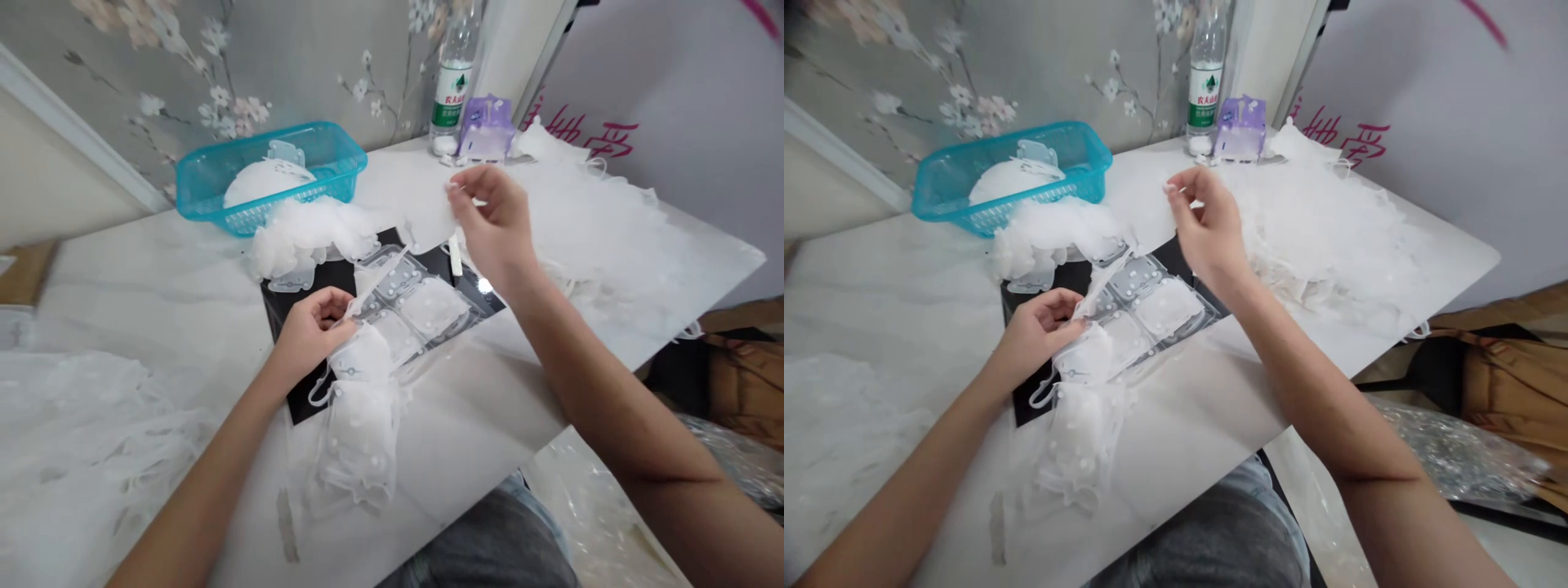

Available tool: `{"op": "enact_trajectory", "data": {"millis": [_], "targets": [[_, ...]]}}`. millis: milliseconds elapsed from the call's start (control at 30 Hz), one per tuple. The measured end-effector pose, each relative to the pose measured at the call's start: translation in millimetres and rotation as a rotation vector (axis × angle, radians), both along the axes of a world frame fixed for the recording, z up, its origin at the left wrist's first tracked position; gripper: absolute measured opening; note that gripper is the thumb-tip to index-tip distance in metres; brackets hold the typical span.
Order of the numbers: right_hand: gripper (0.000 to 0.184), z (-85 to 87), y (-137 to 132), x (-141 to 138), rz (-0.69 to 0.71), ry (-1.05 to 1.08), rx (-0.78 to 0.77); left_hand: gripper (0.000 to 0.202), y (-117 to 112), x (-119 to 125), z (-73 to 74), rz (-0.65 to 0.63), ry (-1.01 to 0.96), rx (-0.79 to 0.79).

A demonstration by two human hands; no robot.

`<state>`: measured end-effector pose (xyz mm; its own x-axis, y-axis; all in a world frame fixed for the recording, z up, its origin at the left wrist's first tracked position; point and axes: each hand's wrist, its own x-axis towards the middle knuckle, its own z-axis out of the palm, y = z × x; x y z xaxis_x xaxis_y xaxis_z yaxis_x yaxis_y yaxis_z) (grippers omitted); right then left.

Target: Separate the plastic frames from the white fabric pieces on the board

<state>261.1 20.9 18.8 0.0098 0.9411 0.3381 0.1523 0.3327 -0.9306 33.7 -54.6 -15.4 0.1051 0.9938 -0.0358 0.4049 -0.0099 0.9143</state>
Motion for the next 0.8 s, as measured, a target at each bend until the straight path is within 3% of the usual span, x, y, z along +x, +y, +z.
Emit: {"op": "enact_trajectory", "data": {"millis": [133, 233, 367, 433, 567, 667, 800], "targets": [[0.019, -10.7, -12, -22, 0.272, 0.013, -0.309, 0.056, -2, -1, -4.1, -0.008, 0.084, 0.241], [0.012, -12.8, -16, -27, 0.369, -0.002, -0.477, 0.064, -4, -2, -4.3, -0.063, 0.097, 0.328], [0.009, -10.9, -17, -26, 0.334, 0.031, -0.514, 0.046, -7, -3, -1.1, -0.054, 0.144, 0.336], [0.008, -10.0, -18, -27, 0.338, 0.085, -0.532, 0.031, -8, -1, -0.1, 0.022, 0.221, 0.354], [0.011, -9.0, -23, -32, 0.428, 0.181, -0.628, 0.019, -10, 2, -1.6, 0.160, 0.412, 0.439], [0.014, -8.8, -26, -35, 0.510, 0.213, -0.680, 0.007, -10, 4, -3.5, 0.130, 0.512, 0.568], [0.015, -10.2, -26, -35, 0.509, 0.272, -0.659, 0.002, -12, 7, -4.6, 0.098, 0.658, 0.820]]}}
